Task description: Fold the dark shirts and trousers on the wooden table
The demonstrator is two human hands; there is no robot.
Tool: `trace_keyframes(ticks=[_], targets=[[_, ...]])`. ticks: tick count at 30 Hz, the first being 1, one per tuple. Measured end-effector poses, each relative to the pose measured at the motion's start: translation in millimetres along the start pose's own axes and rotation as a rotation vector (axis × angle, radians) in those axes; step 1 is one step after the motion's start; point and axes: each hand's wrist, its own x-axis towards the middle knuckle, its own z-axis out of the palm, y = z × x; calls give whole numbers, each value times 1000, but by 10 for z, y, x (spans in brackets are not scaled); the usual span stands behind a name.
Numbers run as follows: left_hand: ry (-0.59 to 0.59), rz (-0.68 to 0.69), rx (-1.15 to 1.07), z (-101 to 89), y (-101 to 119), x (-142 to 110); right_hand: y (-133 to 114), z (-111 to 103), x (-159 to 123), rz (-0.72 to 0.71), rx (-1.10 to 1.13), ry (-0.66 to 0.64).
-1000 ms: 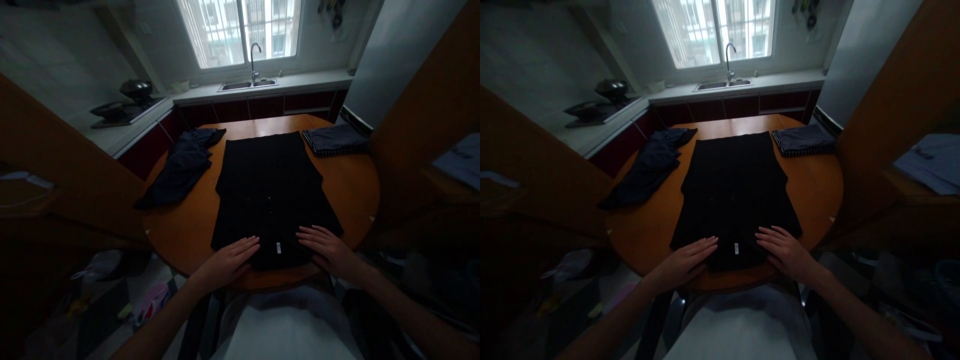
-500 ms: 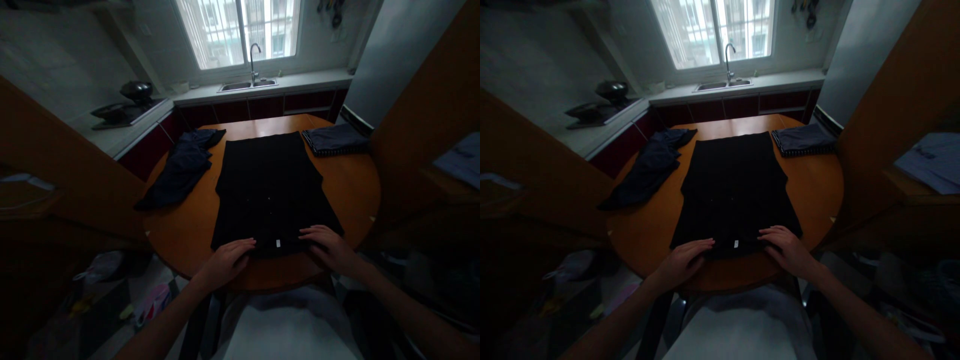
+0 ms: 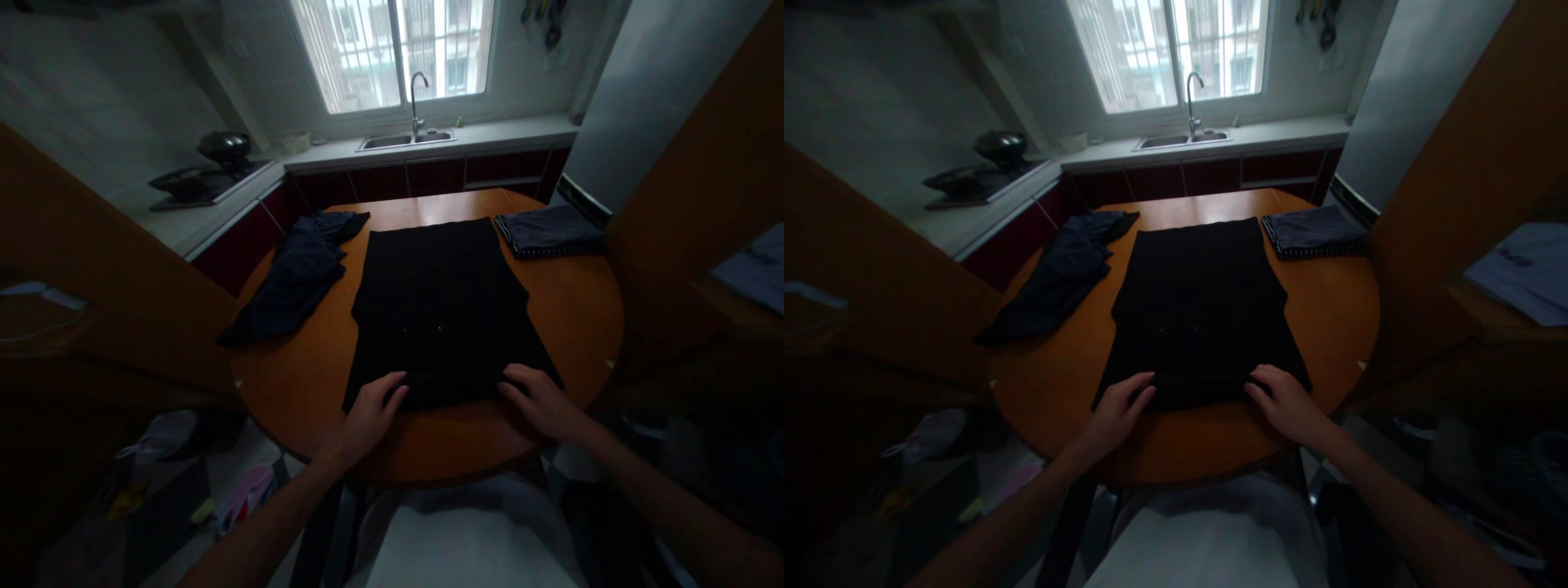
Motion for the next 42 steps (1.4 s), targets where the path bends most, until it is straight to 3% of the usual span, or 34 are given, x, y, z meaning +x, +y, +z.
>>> trace_keyframes(ticks=[6, 13, 17, 22, 27, 31, 36, 42], targets=[[54, -38, 58, 5, -54, 129, -1, 37, 99, 103, -162, 41], [107, 2, 142, 74, -178, 156, 97, 152, 121, 127, -335, 129], [122, 48, 197, 44, -174, 61, 129, 152, 41, 91, -358, 228], [162, 122, 301, -168, -217, -236, 287, 23, -310, -56, -377, 377], [179, 135, 371, -322, -412, -478, 480, -26, -617, -82, -467, 399], [183, 89, 395, -335, -493, -502, 509, -14, -614, -45, -490, 435], [205, 39, 354, -357, -462, -443, 511, -59, -530, -3, -454, 457], [184, -13, 382, -374, -448, -428, 502, -79, -473, 64, -559, 444]])
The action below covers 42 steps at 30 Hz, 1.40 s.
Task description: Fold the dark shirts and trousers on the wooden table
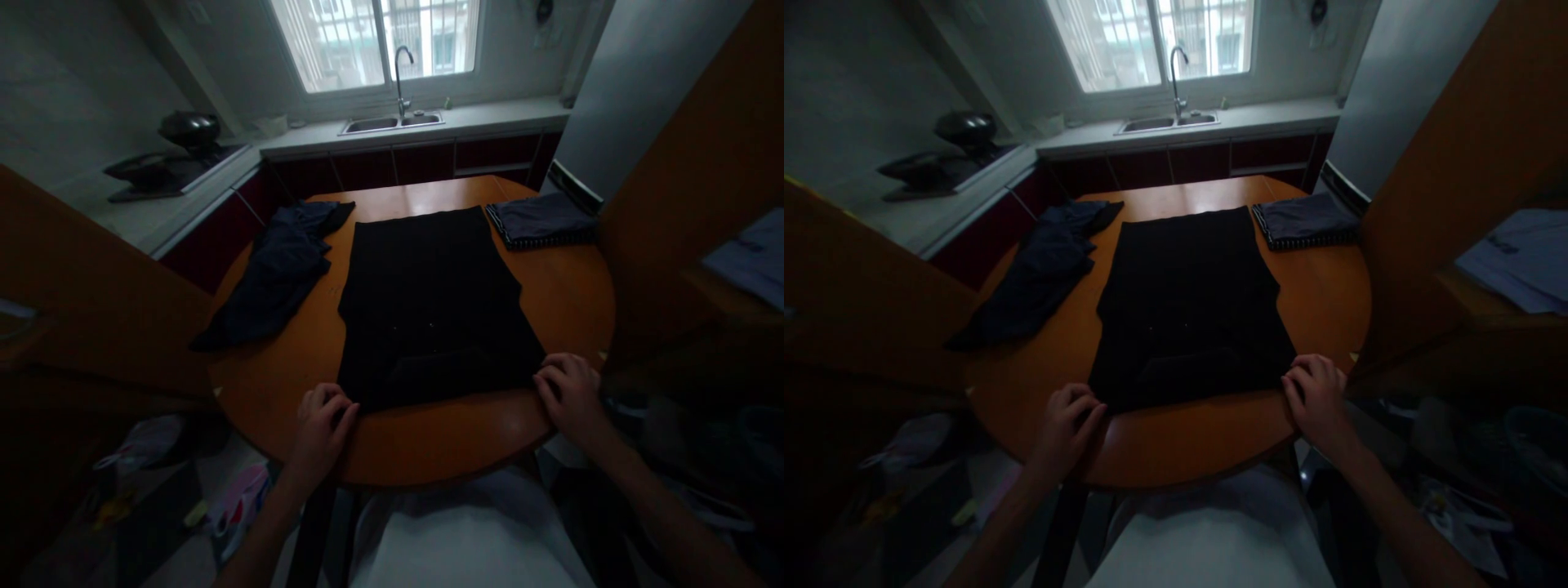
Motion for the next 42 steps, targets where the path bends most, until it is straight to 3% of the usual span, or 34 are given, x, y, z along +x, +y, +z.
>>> trace_keyframes(ticks=[3, 6, 10, 13, 19, 26, 34, 39, 42], targets=[[42, -3, 43, -31, 103, 23, -104, -57, 37, 25, -14, 42], [31, 110, 21, -34, 407, 140, -391, -135, 132, -17, 98, 87], [-165, 407, 54, 148, 903, 399, -967, -84, 310, -268, 248, -71], [-264, 497, 149, 359, 1049, 523, -1210, 116, 400, -383, 169, -210], [-313, 444, 197, 490, 910, 487, -1014, 406, 412, -403, 52, -305], [-302, 381, 140, 462, 869, 425, -879, 365, 377, -404, 58, -310], [-274, 352, 148, 342, 650, 287, -713, 258, 352, -378, 26, -335], [-198, 377, 121, 314, 656, 281, -830, 133, 303, -337, 57, -280], [-224, 443, 107, 308, 672, 296, -1040, 92, 224, -419, 128, -314]])
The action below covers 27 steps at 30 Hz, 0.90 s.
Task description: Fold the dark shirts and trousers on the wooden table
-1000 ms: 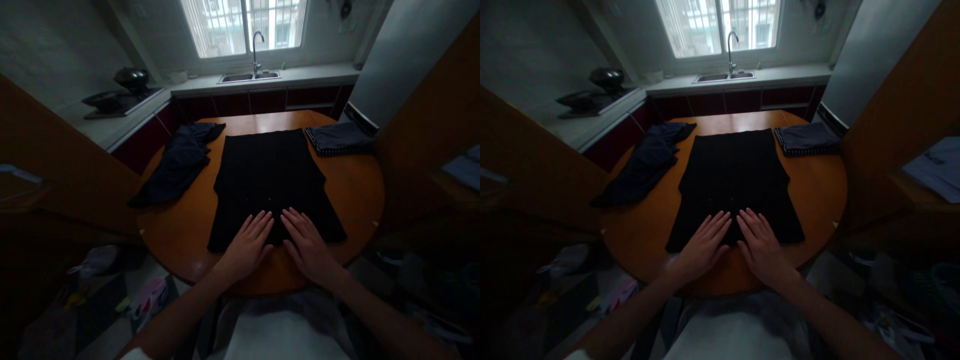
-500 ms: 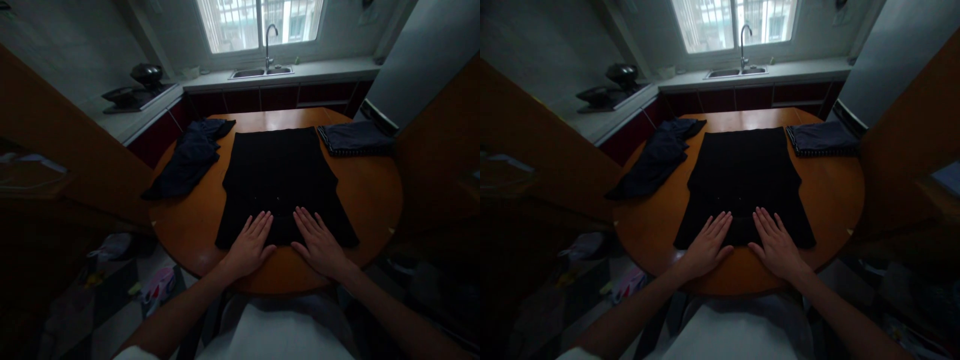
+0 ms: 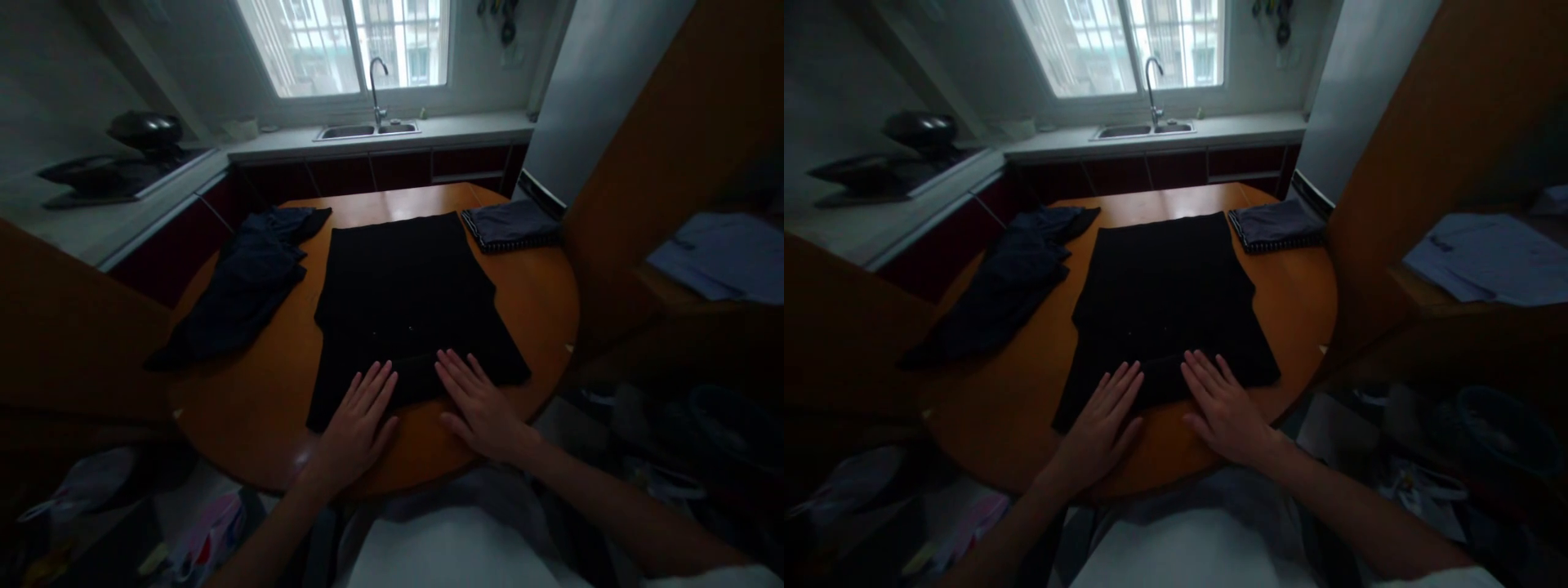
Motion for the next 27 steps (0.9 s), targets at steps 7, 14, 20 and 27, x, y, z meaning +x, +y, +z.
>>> trace_keyframes(ticks=[7, 14, 20, 27], targets=[[-31, -45, 3, 63, -36, 37, -188, 110, 79, 34, 20, -48], [-23, -45, -11, 71, -58, 45, 224, 108, -129, 185, -95, -15], [-58, -74, -18, 60, -56, 67, 413, 10, -258, 190, -190, 64], [-26, 20, 24, -4, 180, 295, 98, -40, 121, -80, -56, 14]])
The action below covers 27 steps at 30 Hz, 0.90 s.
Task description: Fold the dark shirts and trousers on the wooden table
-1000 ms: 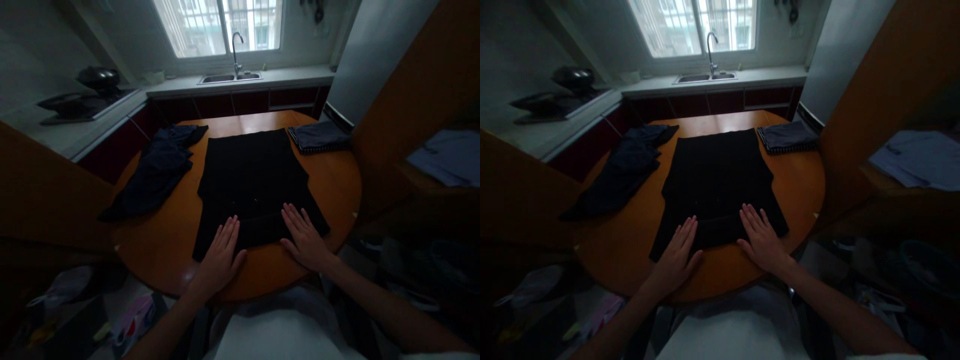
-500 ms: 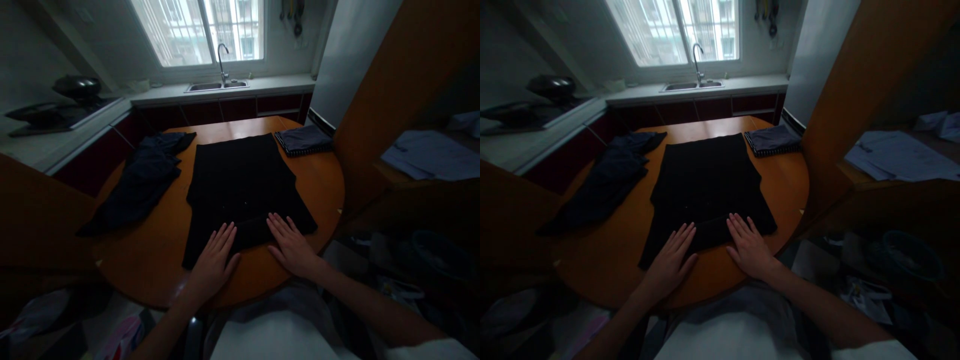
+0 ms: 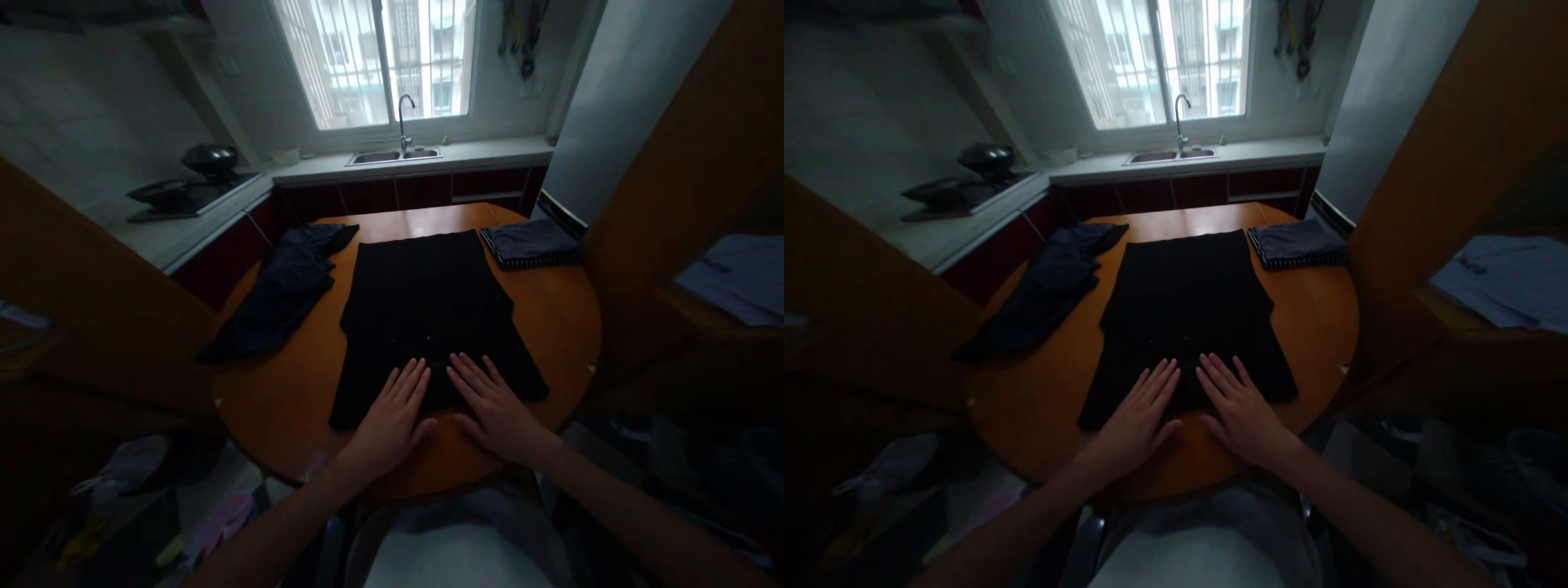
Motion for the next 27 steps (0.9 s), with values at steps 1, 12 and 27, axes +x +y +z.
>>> trace_keyframes(ticks=[1, 12, 27], targets=[[-15, 32, -4, 3, 24, 58, -24, 27, 78, -17, 15, -1], [-75, 50, -17, 132, -54, 166, 33, 291, 240, 24, 32, 5], [-104, 13, 53, 15, -389, -181, 199, 209, -57, 11, -50, -37]])
